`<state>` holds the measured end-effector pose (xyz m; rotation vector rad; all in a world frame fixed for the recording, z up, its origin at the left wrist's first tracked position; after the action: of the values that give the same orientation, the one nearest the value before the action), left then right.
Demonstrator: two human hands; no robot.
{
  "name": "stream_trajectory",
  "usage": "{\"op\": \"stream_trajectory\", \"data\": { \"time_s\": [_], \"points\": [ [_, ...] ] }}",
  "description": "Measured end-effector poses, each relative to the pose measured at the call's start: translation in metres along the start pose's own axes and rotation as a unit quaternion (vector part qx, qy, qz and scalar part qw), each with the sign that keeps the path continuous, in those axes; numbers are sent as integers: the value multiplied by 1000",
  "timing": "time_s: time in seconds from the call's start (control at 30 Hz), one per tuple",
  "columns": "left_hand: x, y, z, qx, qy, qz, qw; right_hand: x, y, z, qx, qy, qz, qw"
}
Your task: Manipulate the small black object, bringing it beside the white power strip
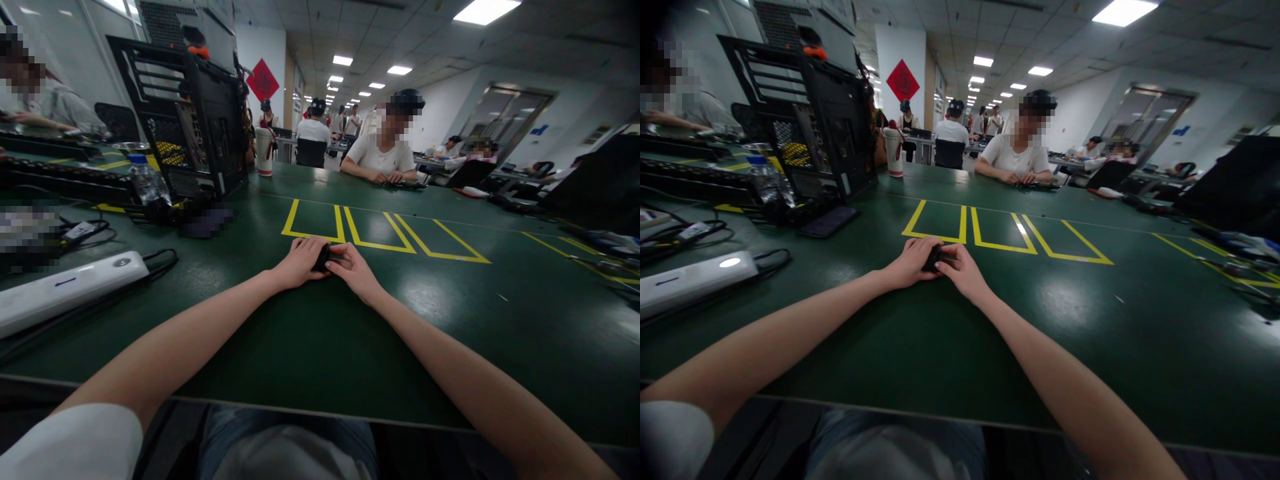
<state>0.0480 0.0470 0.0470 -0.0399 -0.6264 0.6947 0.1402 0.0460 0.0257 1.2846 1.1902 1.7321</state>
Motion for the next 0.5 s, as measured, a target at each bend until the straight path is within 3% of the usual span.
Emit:
{"op": "stream_trajectory", "data": {
  "time_s": [0.17, 0.5],
  "points": [
    [0, 0, 0, 5, 2, 5, 1000, 2, -5, 0, -15, 11, -29, 999],
    [0, 0, 0, 8, -2, -2, 1000, -1, 0, 1, -7, -10, -3, 1000]
  ]
}}
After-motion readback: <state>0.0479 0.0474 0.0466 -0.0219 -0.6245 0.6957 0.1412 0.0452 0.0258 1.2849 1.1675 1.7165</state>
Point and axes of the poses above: each hand's wrist, its own x-axis towards the middle knuckle, its own z-axis out of the back of the hand, y = z × x, the point moved 8 cm from there along x, towards the middle knuckle, and after that the axes turned 2 degrees about z, right-handed, at the moved point
